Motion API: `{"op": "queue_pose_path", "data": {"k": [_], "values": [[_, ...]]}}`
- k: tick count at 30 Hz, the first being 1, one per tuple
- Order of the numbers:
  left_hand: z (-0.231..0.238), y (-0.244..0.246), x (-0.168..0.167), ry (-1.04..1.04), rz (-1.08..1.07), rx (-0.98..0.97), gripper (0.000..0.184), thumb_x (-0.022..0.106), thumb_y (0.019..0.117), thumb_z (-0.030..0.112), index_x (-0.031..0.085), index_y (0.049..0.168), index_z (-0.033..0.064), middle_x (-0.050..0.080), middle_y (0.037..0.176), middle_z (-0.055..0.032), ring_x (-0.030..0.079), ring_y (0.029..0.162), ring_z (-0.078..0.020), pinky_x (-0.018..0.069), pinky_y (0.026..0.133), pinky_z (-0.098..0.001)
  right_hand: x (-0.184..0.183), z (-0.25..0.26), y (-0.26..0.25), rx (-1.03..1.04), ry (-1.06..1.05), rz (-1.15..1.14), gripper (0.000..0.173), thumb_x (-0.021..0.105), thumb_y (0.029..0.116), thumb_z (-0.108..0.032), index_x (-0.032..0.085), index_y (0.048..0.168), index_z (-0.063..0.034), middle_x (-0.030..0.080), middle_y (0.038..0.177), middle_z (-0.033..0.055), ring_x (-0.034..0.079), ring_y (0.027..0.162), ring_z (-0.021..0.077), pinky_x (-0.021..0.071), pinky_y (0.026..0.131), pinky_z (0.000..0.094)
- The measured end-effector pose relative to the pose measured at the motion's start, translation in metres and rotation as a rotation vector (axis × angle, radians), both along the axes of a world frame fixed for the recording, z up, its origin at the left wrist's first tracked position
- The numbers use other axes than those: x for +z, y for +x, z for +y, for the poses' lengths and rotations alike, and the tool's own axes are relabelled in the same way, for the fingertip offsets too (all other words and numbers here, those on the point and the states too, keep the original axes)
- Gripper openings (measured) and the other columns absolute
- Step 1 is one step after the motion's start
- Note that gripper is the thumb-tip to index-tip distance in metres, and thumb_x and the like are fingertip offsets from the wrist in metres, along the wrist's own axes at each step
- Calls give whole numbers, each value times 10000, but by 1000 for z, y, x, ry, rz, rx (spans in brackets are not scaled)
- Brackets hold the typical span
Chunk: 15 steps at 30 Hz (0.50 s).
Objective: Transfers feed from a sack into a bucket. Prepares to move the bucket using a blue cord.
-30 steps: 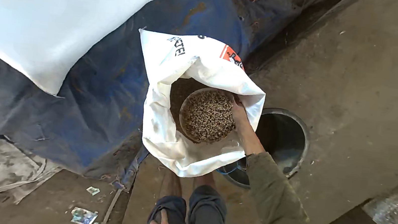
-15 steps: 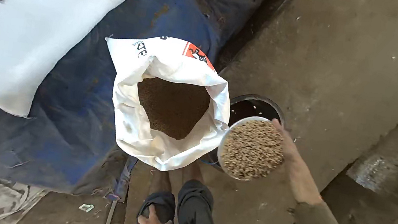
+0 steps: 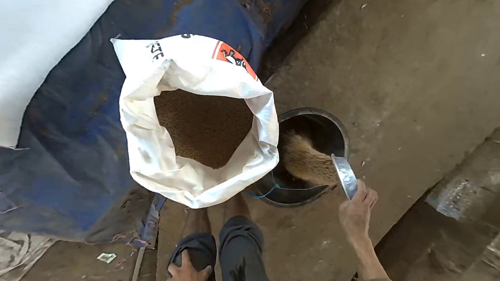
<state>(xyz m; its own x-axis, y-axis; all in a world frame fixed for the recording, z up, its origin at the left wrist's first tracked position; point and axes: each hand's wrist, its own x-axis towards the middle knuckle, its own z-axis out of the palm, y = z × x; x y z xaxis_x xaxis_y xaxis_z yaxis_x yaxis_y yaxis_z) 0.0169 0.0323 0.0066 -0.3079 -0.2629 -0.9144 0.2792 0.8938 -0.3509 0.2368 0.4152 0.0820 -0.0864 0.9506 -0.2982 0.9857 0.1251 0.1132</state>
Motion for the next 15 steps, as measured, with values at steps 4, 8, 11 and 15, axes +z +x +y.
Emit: {"op": "queue_pose_path", "data": {"k": [4,8,11,15], "values": [[4,-22,13,65,-11,105,976,704,832,699,358,1589,190,374,1551,-315,511,1306,-518,462,1017,-652,1,-21,11,336,296,235,524,622,732,68,538,1240,164,581,1176,396,580,1121,552,477,1010,573],[6,-23,20,556,291,335,913,649,883,599,429,1501,-36,515,1392,-357,532,1261,-529,436,1035,-659,29,-11,-66,567,232,559,489,560,911,-126,399,1365,-38,569,1295,226,551,1269,272,420,1114,332],[40,-33,14,838,392,734,981,618,904,558,262,1546,-92,491,1433,-337,508,1320,-426,439,1091,-547,12,-5,-164,737,-46,688,425,562,950,-139,499,1354,-20,617,1301,200,582,1261,276,450,1106,368],[122,-65,6,898,469,1082,1198,749,769,605,155,1591,-33,489,1455,-275,565,1284,-284,515,1034,-427,-94,11,-274,911,-192,580,355,618,918,19,651,1270,52,702,1124,250,688,1062,421,556,929,551]]}}
